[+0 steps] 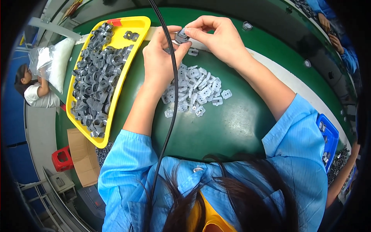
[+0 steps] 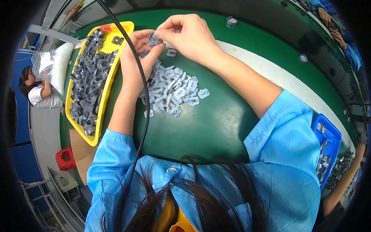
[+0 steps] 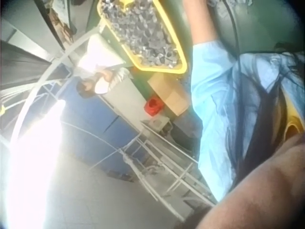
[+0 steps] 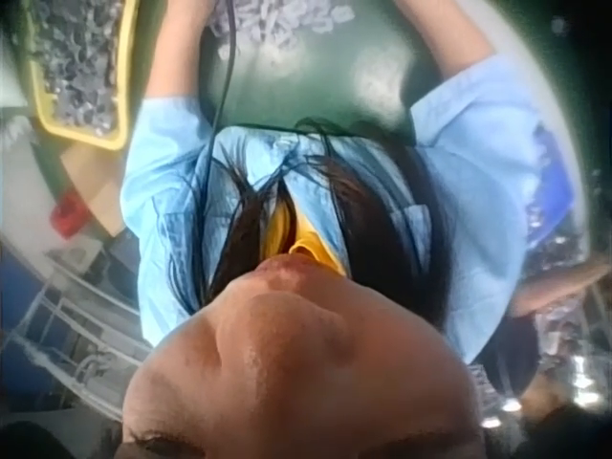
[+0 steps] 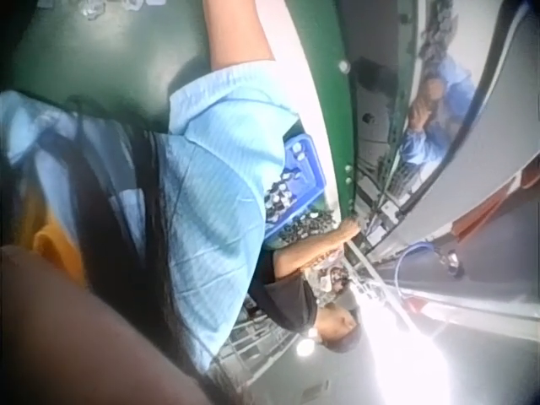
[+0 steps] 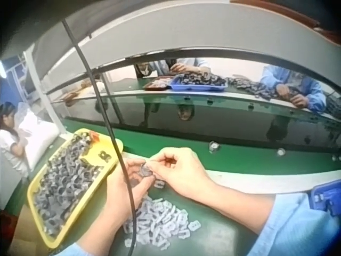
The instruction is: The person dumps small plastic clips from a tray onto the work surface, then repeatedly assembles components by fitting the clips onto grey plastic parts by hand.
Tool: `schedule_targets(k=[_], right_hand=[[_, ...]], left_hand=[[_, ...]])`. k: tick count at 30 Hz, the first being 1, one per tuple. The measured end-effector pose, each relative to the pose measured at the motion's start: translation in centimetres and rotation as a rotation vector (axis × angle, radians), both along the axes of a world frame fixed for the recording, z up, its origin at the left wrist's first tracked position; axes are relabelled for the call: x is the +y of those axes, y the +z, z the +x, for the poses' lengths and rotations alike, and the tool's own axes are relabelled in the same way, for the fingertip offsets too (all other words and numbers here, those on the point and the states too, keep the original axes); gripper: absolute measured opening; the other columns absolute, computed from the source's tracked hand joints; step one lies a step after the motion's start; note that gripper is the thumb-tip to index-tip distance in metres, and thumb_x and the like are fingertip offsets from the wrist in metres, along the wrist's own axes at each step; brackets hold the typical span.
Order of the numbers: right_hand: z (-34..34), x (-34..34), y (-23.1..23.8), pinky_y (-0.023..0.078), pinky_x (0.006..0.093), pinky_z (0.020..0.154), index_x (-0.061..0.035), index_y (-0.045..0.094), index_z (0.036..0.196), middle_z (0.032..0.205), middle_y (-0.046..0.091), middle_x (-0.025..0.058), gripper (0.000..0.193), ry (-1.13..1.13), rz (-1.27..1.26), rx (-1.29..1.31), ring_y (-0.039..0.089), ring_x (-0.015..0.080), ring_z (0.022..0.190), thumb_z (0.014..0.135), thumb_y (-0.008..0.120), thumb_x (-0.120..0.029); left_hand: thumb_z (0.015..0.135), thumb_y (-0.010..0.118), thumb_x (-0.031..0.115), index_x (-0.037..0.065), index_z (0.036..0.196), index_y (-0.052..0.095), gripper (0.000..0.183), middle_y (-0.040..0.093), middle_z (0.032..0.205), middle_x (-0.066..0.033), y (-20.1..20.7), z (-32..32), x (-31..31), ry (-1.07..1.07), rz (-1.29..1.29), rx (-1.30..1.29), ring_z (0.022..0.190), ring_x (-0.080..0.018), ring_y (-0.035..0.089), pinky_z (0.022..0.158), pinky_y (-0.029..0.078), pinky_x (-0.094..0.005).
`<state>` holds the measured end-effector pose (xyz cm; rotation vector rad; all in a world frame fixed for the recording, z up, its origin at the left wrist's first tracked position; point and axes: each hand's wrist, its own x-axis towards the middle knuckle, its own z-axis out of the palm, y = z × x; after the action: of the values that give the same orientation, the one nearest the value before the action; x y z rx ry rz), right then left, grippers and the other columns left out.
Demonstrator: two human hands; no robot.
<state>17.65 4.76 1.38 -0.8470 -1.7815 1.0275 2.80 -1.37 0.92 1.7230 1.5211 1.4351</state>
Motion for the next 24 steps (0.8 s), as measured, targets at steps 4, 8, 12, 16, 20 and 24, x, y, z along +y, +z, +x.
schedule_targets(k=[4, 8, 12, 16, 20, 24], right_hand=[[-0.2, -0.9, 0.8, 0.050, 0.0256, 0.064, -0.0025, 0.069, 0.085, 0.072, 0.067, 0.0061, 0.019, 0.044, -0.017, -0.058, 0.063, 0.0110, 0.067, 0.077, 0.069, -0.019], [0.2, -0.3, 1.4, 0.050, 0.0267, 0.064, -0.0017, 0.069, 0.085, 0.072, 0.067, 0.0067, 0.019, 0.228, -0.276, -0.007, 0.063, 0.0119, 0.067, 0.076, 0.069, -0.019], [-0.1, -1.0, 1.2, 0.050, 0.0287, 0.061, -0.0005, 0.068, 0.084, 0.070, 0.066, 0.0076, 0.020, -0.075, 0.198, -0.023, 0.063, 0.0146, 0.065, 0.074, 0.070, -0.018], [0.3, -0.8, 1.3, 0.050, 0.0275, 0.065, -0.0013, 0.069, 0.082, 0.071, 0.066, 0.0071, 0.019, 0.008, 0.166, -0.074, 0.062, 0.0131, 0.068, 0.073, 0.071, -0.018], [0.4, -0.6, 1.9, 0.049, 0.0245, 0.064, -0.0015, 0.068, 0.083, 0.077, 0.067, 0.0040, 0.016, 0.108, -0.160, -0.024, 0.061, 0.0098, 0.070, 0.078, 0.071, -0.017], [1.6, 0.7, 2.1, 0.052, 0.0182, 0.062, 0.0012, 0.064, 0.091, 0.084, 0.065, 0.0075, 0.017, 0.417, -0.647, 0.151, 0.063, 0.0098, 0.070, 0.081, 0.066, -0.012]], left_hand=[[0.071, 0.075, 0.008, 0.002, 0.100, 0.054, 0.035, 0.065, 0.080, -0.0057, -0.1, 0.2, -0.1, 0.071, 0.072, 0.038, 0.065, -0.0114, 0.062, 0.062, 0.049, -0.0246], [0.071, 0.075, 0.007, 0.003, 0.097, 0.053, 0.034, 0.064, 0.077, -0.0063, -0.5, 0.0, 0.0, 0.080, 0.188, 0.105, 0.064, -0.0133, 0.061, 0.061, 0.049, -0.0262], [0.072, 0.076, 0.009, 0.002, 0.097, 0.052, 0.035, 0.064, 0.076, -0.0067, -0.3, 0.9, 0.1, 0.132, 0.176, 0.055, 0.063, -0.0128, 0.060, 0.059, 0.049, -0.0256], [0.073, 0.075, 0.008, 0.002, 0.096, 0.052, 0.034, 0.064, 0.073, -0.0066, -0.7, 0.9, 0.0, 0.095, 0.247, 0.041, 0.062, -0.0119, 0.060, 0.058, 0.049, -0.0255], [0.067, 0.077, 0.004, 0.004, 0.097, 0.056, 0.037, 0.055, 0.090, -0.0062, -0.7, 0.6, 0.2, 0.109, 0.357, 0.154, 0.060, -0.0132, 0.053, 0.057, 0.047, -0.0244], [0.064, 0.078, 0.003, 0.006, 0.098, 0.061, 0.038, 0.051, 0.094, -0.0050, -0.1, 0.8, -0.3, -0.008, 0.336, 0.154, 0.058, -0.0108, 0.051, 0.055, 0.045, -0.0250]])
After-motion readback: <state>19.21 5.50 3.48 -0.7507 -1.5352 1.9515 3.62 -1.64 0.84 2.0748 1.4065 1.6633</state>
